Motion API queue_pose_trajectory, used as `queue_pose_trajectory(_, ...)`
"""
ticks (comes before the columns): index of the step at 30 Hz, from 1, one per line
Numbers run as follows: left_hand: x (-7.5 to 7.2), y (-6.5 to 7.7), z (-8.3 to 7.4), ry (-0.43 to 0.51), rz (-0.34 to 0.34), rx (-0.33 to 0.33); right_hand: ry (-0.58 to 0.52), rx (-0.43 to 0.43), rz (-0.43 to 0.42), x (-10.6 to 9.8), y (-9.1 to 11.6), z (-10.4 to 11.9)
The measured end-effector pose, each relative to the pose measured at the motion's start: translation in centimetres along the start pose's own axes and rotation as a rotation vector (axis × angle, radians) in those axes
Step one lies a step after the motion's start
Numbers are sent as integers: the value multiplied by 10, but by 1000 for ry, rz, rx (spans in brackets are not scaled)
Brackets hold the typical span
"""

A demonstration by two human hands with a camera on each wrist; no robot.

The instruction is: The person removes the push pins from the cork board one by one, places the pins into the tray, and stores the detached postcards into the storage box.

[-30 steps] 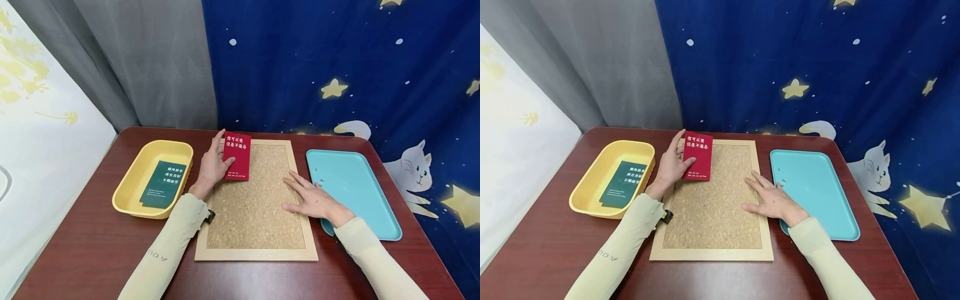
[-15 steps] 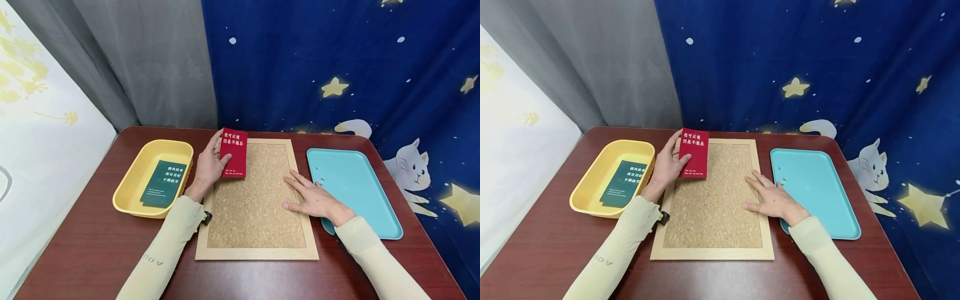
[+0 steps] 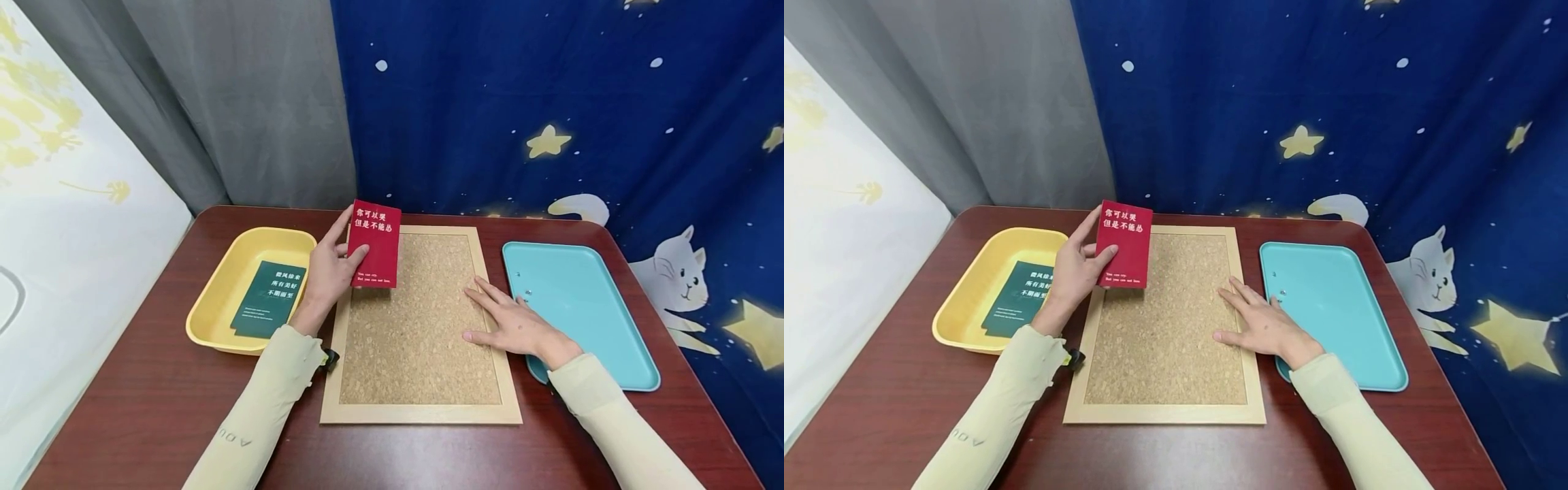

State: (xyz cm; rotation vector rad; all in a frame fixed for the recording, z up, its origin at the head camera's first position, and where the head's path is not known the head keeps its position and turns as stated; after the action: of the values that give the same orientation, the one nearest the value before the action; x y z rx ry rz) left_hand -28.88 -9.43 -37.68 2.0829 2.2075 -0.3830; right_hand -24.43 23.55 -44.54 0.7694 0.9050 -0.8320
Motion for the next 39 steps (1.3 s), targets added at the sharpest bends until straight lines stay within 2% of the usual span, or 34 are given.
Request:
queue_pose_trajectory(14,-18,8,-8,-35,-88,51,2,-4,-4,-5,2,-2)
queue_pose_trajectory(31,-44,22,-1,-32,-110,9,-1,-12,3,-1,3,0)
queue_pose_trajectory(39,-58,25,0,-26,-160,25,-4,-10,-3,-1,4,1)
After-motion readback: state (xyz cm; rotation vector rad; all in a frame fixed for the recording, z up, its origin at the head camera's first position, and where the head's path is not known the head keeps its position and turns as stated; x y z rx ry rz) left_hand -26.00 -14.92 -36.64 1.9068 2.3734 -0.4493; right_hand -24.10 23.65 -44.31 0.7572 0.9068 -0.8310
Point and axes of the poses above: each hand's wrist, its own y-axis away from the middle knuckle, its own x-axis out of the palm, z = x × y, the point moved 7 cm from there along -y, towards the middle knuckle
